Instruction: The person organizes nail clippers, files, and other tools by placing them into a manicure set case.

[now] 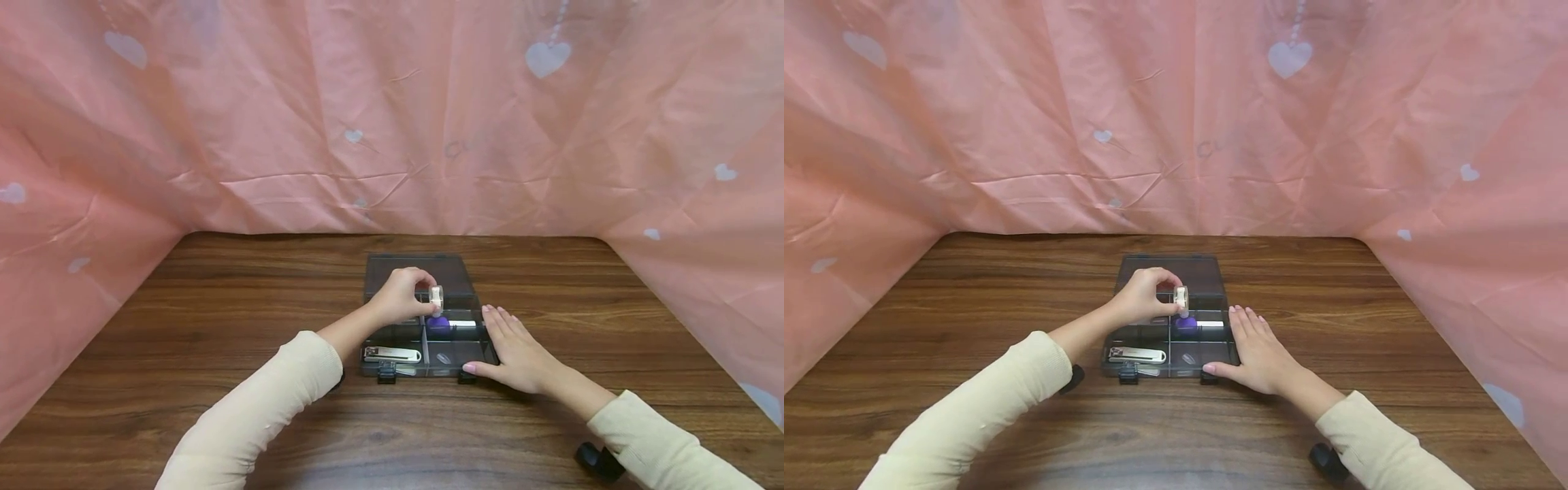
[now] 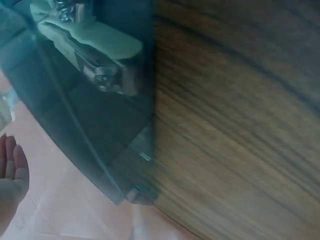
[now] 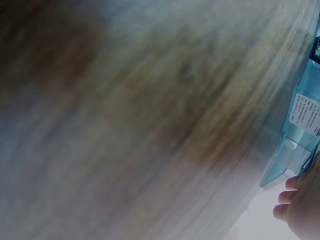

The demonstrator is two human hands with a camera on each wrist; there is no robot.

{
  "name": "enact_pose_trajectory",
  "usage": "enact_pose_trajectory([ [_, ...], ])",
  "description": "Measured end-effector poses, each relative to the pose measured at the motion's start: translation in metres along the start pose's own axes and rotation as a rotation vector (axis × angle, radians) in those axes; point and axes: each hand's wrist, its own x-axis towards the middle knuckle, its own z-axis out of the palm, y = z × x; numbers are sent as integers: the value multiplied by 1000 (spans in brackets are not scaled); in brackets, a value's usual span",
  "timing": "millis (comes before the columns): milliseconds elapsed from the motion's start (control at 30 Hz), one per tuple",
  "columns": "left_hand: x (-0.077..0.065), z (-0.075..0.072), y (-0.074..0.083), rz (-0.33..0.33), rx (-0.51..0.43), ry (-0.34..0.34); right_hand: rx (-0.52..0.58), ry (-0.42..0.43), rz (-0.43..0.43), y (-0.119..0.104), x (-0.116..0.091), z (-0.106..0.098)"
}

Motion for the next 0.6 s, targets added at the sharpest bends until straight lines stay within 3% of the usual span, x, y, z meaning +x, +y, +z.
enact_pose_trajectory([
  [300, 18, 8, 14, -22, 243, -133, -2, -5, 9, 1, -1, 1],
  [600, 32, 26, 32, 12, 487, -177, 13, -9, 0, -1, 0, 0],
])
